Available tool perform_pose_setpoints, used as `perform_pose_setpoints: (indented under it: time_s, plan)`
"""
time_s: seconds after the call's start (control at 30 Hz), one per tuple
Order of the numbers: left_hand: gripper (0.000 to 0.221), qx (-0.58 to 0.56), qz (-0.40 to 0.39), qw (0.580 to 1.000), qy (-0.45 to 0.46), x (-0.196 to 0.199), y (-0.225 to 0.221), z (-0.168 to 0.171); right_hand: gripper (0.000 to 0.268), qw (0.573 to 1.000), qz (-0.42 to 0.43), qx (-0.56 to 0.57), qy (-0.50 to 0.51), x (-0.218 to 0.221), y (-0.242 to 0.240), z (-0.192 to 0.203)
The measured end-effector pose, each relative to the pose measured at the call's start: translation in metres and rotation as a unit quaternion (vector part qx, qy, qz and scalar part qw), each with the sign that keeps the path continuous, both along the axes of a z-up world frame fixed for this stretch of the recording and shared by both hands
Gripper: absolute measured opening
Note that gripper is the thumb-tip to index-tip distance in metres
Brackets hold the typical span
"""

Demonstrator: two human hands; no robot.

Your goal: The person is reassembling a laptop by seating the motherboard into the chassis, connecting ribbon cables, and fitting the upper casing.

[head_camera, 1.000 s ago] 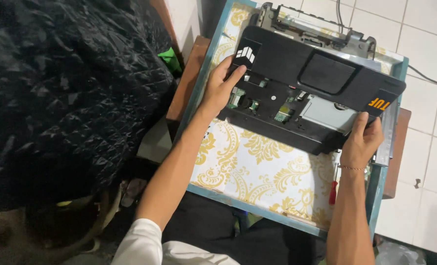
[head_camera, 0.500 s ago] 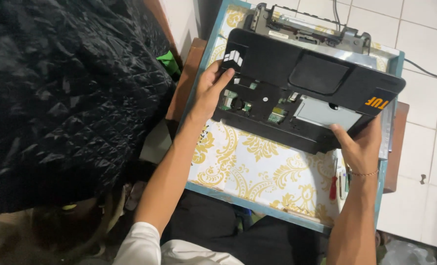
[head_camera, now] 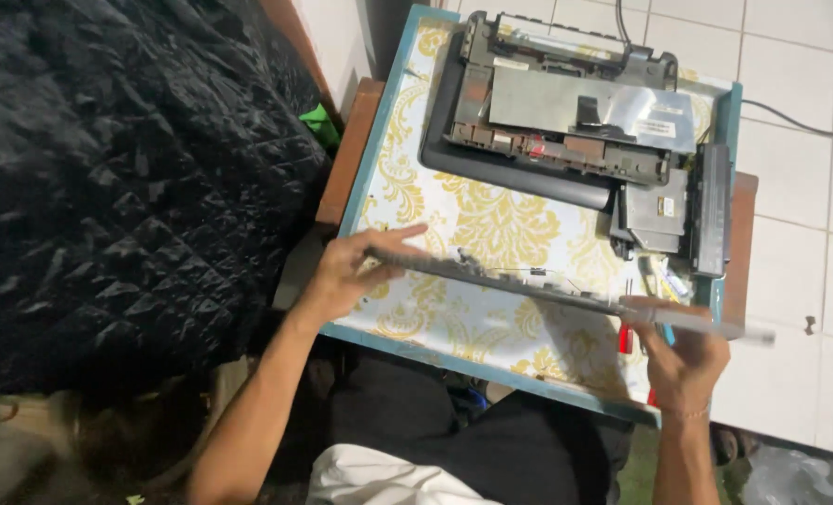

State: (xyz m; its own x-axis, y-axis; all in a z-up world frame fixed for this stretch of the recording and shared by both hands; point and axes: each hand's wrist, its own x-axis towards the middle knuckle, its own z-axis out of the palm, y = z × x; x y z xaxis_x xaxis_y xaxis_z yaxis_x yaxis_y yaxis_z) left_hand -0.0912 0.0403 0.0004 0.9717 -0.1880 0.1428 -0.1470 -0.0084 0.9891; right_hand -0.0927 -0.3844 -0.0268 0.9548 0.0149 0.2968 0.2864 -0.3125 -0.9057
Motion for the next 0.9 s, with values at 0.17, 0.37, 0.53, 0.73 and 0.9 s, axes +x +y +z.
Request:
perform_pose_setpoints:
  time_s: [0.17,0.37,0.53,0.73,0.9]
  plan:
    - [0.022,-0.005,-0.081,0.994,-0.072,-0.043,0.003,0.013,0.022,0.995,0.081,-0.044,-0.020,-0.028,-0.001,0.002]
    - [0.058,0.113,-0.025,0.993,-0.035,-0.084,0.002,-0.005,0.030,0.967,0.113,-0.229,0.002,-0.052,0.007,0.025]
    - [0.059,0.171,0.027,0.984,-0.037,-0.100,-0.003,-0.032,0.036,0.918,0.145,-0.370,0.002,-0.057,-0.006,0.000]
    - [0.023,0.321,0.028,0.938,-0.123,-0.098,-0.003,-0.024,0.077,0.836,0.206,-0.505,-0.057,-0.054,-0.004,0.009]
    - [0.023,0.430,-0.025,0.872,-0.232,-0.093,0.002,-0.019,0.115,0.758,0.246,-0.597,-0.090,-0.049,0.000,0.015]
